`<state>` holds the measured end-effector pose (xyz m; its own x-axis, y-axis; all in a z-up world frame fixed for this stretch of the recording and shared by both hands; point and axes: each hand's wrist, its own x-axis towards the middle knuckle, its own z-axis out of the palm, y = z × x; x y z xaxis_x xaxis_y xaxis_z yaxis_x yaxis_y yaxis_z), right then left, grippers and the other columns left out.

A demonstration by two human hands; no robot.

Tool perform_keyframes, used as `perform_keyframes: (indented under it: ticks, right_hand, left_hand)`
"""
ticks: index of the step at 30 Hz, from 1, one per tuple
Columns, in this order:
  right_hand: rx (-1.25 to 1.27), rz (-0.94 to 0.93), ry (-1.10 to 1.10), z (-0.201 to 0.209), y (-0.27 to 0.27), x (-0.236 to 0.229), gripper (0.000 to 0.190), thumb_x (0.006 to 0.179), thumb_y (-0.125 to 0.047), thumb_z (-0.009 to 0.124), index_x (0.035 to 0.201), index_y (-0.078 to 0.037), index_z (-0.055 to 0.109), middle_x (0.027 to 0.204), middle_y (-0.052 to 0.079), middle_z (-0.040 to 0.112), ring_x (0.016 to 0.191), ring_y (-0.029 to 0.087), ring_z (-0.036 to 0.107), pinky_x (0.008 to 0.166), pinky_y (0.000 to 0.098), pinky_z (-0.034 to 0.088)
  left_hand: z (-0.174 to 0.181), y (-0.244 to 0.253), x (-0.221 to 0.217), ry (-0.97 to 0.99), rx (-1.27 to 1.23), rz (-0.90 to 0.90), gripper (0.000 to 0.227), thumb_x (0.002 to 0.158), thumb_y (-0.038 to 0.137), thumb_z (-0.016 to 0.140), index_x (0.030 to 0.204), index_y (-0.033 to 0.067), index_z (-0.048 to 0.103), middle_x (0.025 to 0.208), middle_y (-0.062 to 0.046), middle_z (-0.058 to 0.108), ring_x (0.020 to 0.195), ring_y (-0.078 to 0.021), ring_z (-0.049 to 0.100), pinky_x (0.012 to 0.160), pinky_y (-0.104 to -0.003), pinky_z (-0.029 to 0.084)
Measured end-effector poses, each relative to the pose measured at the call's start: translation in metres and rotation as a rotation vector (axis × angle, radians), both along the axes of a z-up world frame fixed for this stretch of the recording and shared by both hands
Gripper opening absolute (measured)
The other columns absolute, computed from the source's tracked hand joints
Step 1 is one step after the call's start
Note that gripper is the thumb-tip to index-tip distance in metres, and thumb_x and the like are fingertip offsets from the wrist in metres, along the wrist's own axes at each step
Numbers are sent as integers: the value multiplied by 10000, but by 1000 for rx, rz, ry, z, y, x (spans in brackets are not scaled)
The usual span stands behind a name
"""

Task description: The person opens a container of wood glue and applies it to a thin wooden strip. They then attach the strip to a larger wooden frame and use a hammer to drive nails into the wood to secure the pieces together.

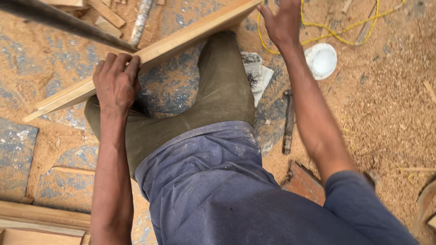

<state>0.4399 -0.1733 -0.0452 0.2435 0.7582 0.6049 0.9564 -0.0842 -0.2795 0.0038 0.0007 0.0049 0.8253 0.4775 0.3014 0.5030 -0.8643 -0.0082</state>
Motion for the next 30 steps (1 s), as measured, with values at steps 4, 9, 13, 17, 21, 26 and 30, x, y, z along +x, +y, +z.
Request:
perform_keyframes:
  ticks: [4,9,13,17,21,26,30]
  right_hand:
    - [225,-229,478,28,-13,-38,503,986,-113,774,1420,-55,527,1206,117,679,1066,252,725,888,362,666]
    - [267,-264,581,41,-32,-76,492,1044,-105,722,1467,-74,473,1241,91,681,1012,181,748,805,313,666]
    - [286,-206,587,49,-40,-97,463,1055,-85,662,1484,-95,487,1234,77,717,1038,167,759,849,315,654]
    - [317,-157,646,50,-54,-108,473,1094,-48,661,1524,-97,469,1251,97,698,1065,178,725,848,297,661]
    - [306,-200,745,45,-63,-105,531,1041,-8,628,1528,-66,424,1236,102,704,1055,177,728,837,286,657]
    - [295,-215,845,37,-72,-106,551,1015,15,627,1521,-42,417,1245,116,683,1090,186,715,877,290,635]
    - [297,-248,846,33,-80,-101,542,1044,13,638,1536,-49,419,1261,116,678,1094,187,691,853,290,601]
  left_hand:
    - [38,-20,-10,-144,101,-14,145,1070,198,808,1190,118,795,1006,15,711,859,-138,596,684,-297,479]
    - [95,-47,-21,-524,21,50,119,1046,89,774,1161,66,791,1100,-48,716,912,-152,655,677,-285,493]
    - [137,-71,-38,-818,30,163,63,1073,68,777,1080,8,758,1043,-88,659,934,-232,632,693,-363,518]
    - [152,-87,-43,-1149,-21,321,227,998,133,774,1010,-86,717,927,-113,619,701,-128,537,555,-297,416]
    - [152,-99,-38,-1347,-234,246,291,1133,258,700,1129,-20,613,997,-37,609,786,-125,650,619,-298,600]
    - [147,-97,-32,-1139,-67,348,318,1110,264,675,1110,-51,628,1064,-105,571,914,-152,653,767,-323,595]
    - [149,-74,-35,-1010,-6,188,284,1058,171,727,1129,-99,677,1092,-186,555,910,-196,678,729,-379,630]
